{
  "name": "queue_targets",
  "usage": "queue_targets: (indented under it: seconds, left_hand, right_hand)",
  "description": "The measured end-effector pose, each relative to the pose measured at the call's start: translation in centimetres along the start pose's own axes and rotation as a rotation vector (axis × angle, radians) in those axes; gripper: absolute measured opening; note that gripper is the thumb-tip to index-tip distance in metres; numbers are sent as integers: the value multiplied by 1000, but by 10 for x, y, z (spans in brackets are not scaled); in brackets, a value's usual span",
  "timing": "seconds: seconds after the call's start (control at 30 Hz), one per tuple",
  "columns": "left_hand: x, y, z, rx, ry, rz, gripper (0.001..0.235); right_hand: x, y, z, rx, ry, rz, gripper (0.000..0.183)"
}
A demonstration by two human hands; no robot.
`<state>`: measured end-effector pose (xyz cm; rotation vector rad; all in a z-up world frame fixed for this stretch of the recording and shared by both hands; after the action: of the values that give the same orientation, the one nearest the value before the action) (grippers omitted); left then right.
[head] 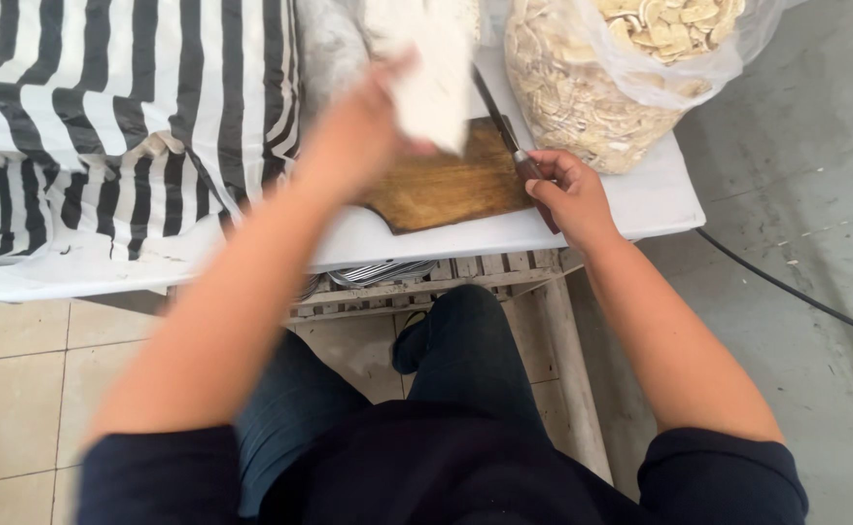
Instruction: The person slices rectangular blocks of white food into thin pieces on a wooden cutting board using a knife. The person then transfers the sliced pieces into a plastic bag.
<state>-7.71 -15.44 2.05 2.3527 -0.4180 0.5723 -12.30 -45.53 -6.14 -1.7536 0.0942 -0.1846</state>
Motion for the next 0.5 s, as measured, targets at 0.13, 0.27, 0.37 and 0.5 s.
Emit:
queue_targets:
  seconds: [0.13,0.27,0.37,0.5]
  left_hand:
    - [-56,21,62,-980,-20,-661,55]
    - [-65,31,31,-369,113,-216,52]
    - [-71,14,27,-76,-79,-263,50]
    - [-64,15,11,-24,-23,-55,60]
  right_hand:
    - [-14,-17,13,50,43,-20,39]
    - [-33,-21,22,102,3,113,43]
    - [-53,-24,27,55,-28,187,47]
    - [-70,-40,35,60,-41,197,50]
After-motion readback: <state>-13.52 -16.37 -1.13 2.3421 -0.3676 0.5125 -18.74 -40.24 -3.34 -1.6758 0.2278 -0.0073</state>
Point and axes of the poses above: each hand's wrist, its own x-axis towards the middle knuckle, its own z-axis out of the palm, y = z × x, the point moved 8 cm from there along x, towards the middle knuckle, and after that the axes turned 13 degrees about y, right-handed, at the moved point
